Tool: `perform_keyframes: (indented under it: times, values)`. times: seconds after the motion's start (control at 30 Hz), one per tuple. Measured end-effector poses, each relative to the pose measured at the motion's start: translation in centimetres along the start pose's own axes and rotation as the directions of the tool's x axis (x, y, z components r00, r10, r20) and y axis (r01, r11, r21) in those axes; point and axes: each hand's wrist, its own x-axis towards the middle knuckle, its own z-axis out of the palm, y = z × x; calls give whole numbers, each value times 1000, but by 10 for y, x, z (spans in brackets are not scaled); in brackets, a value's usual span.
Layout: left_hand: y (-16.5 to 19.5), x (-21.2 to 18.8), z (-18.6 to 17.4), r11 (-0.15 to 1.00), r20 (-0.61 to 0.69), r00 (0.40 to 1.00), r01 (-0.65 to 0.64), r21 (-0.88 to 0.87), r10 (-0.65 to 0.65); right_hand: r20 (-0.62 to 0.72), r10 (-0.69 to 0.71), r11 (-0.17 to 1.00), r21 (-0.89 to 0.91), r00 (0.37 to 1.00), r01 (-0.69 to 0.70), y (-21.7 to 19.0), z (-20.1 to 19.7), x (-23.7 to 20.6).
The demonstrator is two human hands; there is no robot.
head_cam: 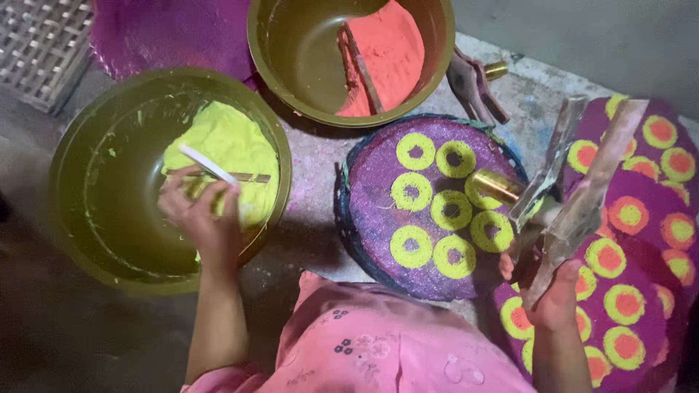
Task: The person uses a manual press to form yellow and pink dough into ring shapes on a purple glittery mat. They repeatedly load dough into the press, close it, and release the formed rings onto the mat, then reload with the next color.
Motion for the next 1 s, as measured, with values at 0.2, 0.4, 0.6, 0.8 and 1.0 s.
perform_keyframes:
  times: [0.2,0.4,0.6,0.8,1.0]
  values:
    - [26,-27,18,346,545,778,628,-697,-314,-37,22,999,-27,999,-23,4,2,-3]
    - [61,-54,78,606,643,733,620,-498,-222,-42,34,999,-37,999,-36,18,-2,-16]
    - [87,-63,87,919,503,847,48,-391,170,-56,10,999,-31,998,-12,34,-20,-37]
    - [132,-39,143,893,428,863,-58,-446,270,-138,12,1000,9,990,-11,35,-27,-44]
    - [165,-33,207,987,639,752,-124,-102,161,-133,-112,989,83,985,124,27,-18,-50]
